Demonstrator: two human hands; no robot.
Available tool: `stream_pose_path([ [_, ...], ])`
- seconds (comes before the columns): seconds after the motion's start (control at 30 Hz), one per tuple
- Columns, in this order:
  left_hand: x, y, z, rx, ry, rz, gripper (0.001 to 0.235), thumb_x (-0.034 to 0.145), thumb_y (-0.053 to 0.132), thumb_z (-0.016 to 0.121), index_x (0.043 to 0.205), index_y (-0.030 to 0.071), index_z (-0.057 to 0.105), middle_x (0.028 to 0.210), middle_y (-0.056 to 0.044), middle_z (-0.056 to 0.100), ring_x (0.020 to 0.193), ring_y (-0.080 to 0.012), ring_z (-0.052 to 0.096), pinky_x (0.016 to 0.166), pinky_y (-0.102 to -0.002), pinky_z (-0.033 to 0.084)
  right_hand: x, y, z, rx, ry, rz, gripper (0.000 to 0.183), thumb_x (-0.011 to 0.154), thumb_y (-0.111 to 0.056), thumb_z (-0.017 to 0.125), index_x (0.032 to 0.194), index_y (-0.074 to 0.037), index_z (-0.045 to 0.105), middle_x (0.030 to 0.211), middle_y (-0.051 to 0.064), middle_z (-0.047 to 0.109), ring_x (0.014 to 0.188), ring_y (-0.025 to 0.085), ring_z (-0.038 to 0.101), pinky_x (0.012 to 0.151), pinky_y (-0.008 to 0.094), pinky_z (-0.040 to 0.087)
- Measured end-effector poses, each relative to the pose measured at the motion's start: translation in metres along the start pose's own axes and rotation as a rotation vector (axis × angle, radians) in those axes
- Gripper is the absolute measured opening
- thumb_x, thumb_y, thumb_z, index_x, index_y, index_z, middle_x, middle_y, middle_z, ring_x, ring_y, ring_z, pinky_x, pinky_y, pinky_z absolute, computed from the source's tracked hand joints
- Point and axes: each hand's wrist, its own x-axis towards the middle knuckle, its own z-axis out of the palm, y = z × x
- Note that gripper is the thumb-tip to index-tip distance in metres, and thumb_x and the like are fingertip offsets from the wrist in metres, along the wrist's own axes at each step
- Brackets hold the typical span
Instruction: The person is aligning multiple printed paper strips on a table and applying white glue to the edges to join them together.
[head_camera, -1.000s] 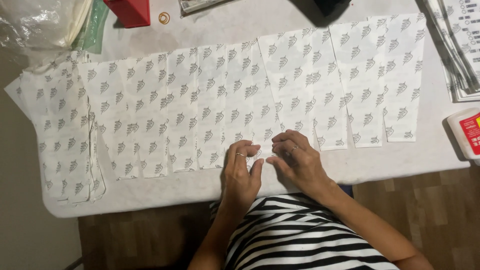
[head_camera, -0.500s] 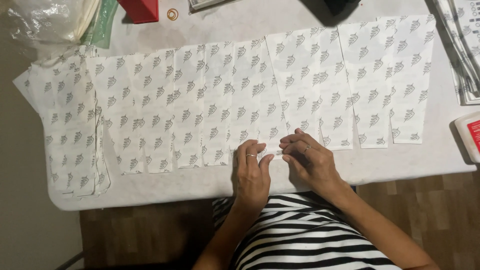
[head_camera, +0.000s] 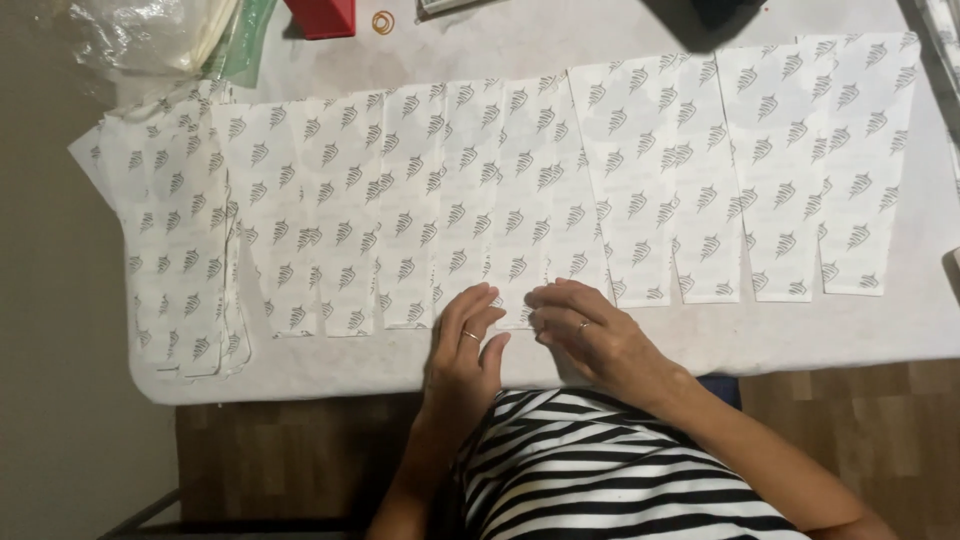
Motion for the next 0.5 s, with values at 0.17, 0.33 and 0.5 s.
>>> stream_pose_path([
  [0.17, -0.004, -0.021, -0.002, -0.110, -0.137, 0.053, 0.019, 0.096, 0.013, 0.069, 0.103, -0.005, 0.068, 0.123, -0.016, 0.063, 0.124, -0.0382, 0.062, 0.106, -0.047, 0.050, 0.001, 0.000, 0.000, -0.136, -0.064, -0.093, 0.010, 0.084, 0.004, 0.075, 0.094, 0.003, 0.075, 0.104, 0.019, 0.075, 0.096, 0.036, 0.075, 0.100, 0.050, 0.057],
  [0.33, -0.004, -0.030, -0.004, -0.106, -0.163, 0.093, 0.014, 0.094, 0.010, 0.071, 0.098, -0.004, 0.070, 0.123, -0.015, 0.064, 0.125, -0.0357, 0.063, 0.106, -0.045, 0.050, 0.001, 0.000, 0.001, -0.208, -0.078, -0.148, 0.015, 0.079, 0.004, 0.079, 0.094, 0.002, 0.076, 0.100, 0.020, 0.076, 0.095, 0.034, 0.076, 0.097, 0.050, 0.058],
  [0.5, -0.001, -0.028, -0.006, -0.093, -0.172, 0.133, 0.009, 0.093, 0.005, 0.073, 0.095, -0.003, 0.070, 0.125, -0.017, 0.063, 0.122, -0.0344, 0.065, 0.106, -0.044, 0.050, -0.004, 0.005, 0.005, -0.232, -0.090, -0.139, 0.013, 0.081, 0.004, 0.078, 0.093, 0.002, 0.076, 0.101, 0.018, 0.075, 0.094, 0.031, 0.075, 0.099, 0.053, 0.056],
])
